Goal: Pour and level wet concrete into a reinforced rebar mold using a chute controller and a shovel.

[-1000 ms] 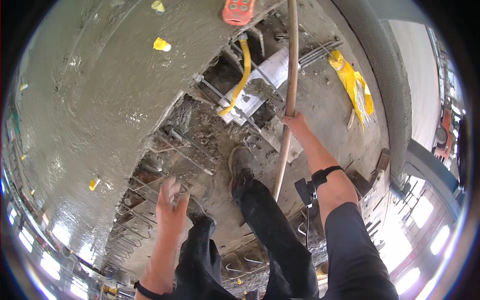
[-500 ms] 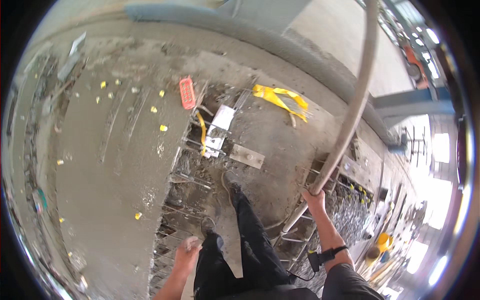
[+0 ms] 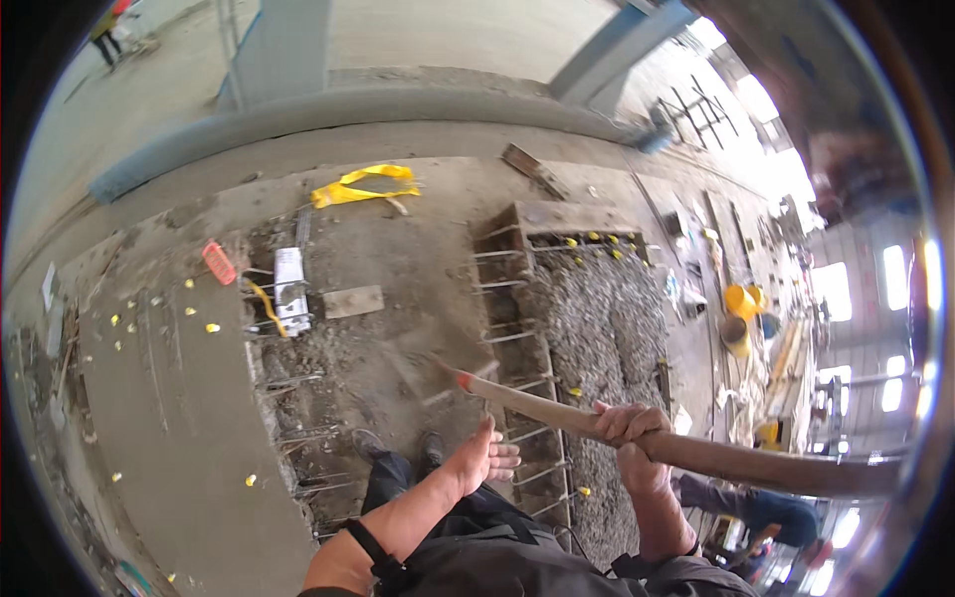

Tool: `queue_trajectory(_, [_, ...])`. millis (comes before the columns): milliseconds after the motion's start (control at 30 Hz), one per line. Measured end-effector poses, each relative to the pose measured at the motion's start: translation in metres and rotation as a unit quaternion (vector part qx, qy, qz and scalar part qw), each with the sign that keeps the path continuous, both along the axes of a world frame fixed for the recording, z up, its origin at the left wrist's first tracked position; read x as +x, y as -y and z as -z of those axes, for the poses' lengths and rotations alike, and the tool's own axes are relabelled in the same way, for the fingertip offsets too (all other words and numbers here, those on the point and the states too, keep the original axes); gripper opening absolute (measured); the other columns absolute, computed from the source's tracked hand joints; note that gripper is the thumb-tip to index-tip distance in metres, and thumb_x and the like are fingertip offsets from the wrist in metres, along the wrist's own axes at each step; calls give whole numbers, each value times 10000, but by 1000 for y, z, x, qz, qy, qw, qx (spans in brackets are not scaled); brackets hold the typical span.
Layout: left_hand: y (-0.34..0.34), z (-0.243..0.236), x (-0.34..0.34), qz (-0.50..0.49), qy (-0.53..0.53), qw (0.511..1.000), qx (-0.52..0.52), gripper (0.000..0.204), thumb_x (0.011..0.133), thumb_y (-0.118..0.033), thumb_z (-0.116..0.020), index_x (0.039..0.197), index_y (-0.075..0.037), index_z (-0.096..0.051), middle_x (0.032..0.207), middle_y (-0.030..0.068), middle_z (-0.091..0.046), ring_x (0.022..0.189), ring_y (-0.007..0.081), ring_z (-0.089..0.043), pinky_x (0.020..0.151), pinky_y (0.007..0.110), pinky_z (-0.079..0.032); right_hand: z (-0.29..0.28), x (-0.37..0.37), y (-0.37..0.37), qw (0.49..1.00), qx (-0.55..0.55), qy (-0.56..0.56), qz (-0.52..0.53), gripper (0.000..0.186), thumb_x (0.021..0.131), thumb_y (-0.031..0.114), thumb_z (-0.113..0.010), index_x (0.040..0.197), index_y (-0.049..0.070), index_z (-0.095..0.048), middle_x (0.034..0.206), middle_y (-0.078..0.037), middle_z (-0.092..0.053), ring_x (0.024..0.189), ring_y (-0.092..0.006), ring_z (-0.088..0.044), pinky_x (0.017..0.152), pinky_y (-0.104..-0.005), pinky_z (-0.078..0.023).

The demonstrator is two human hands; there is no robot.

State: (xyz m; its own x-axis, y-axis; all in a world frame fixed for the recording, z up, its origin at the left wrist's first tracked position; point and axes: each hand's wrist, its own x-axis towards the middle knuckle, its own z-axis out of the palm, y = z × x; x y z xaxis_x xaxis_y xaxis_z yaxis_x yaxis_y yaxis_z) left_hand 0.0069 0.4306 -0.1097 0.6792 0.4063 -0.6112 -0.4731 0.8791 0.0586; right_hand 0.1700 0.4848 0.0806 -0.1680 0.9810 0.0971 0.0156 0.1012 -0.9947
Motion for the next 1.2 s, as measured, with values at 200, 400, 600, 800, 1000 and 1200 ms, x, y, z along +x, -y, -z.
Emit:
queue_trajectory(200, [-11,-23,79,-251,-60,958,-123,498,871,-425,-518,1092,-3,-376,958,163,-528,831,296,-588,700,440,-509,-22,37,106,989,-47,42,134,254,755,156,-651,896,69,-458,895,-117,-556,963,-262,-537,929,-469,-388])
queue_trajectory(400, [27,52,101,-180,-185,952,-165,184,839,-170,-567,902,-41,-451,708,88,-491,583,257,-540,580,457,-501,-74,68,204,882,-229,412,-5,403,656,223,-733,993,60,-582,1044,-137,-557,1020,-312,-519,916,-426,-394])
queue_trajectory(600, [88,88,119,-115,-243,948,-172,192,811,-188,-575,894,-72,-445,692,83,-494,560,266,-531,579,480,-487,-58,126,302,625,-293,723,27,414,606,245,-732,962,96,-582,1002,-121,-574,1000,-256,-537,882,-452,-392])
queue_trajectory(800, [129,100,191,-30,-201,967,-156,243,789,-292,-617,748,-143,-429,580,19,-449,503,193,-461,563,409,-440,-61,207,569,565,-582,584,31,327,629,268,-663,868,69,-564,710,-162,-613,721,-356,-611,677,-440,-478])
queue_trajectory(1000, [223,130,270,133,-298,941,-90,205,753,-173,-671,731,-51,-507,590,79,-491,487,216,-526,468,395,-480,-38,179,695,527,-726,439,61,443,720,318,-617,1098,103,-536,789,-193,-632,770,-374,-612,685,-457,-479])
queue_trajectory(1200, [241,163,316,268,-423,864,-50,145,731,-107,-633,724,-23,-515,617,89,-512,473,219,-527,429,391,-463,-45,145,690,543,-761,342,94,478,681,420,-658,993,61,-608,706,-200,-620,707,-372,-616,619,-452,-487])
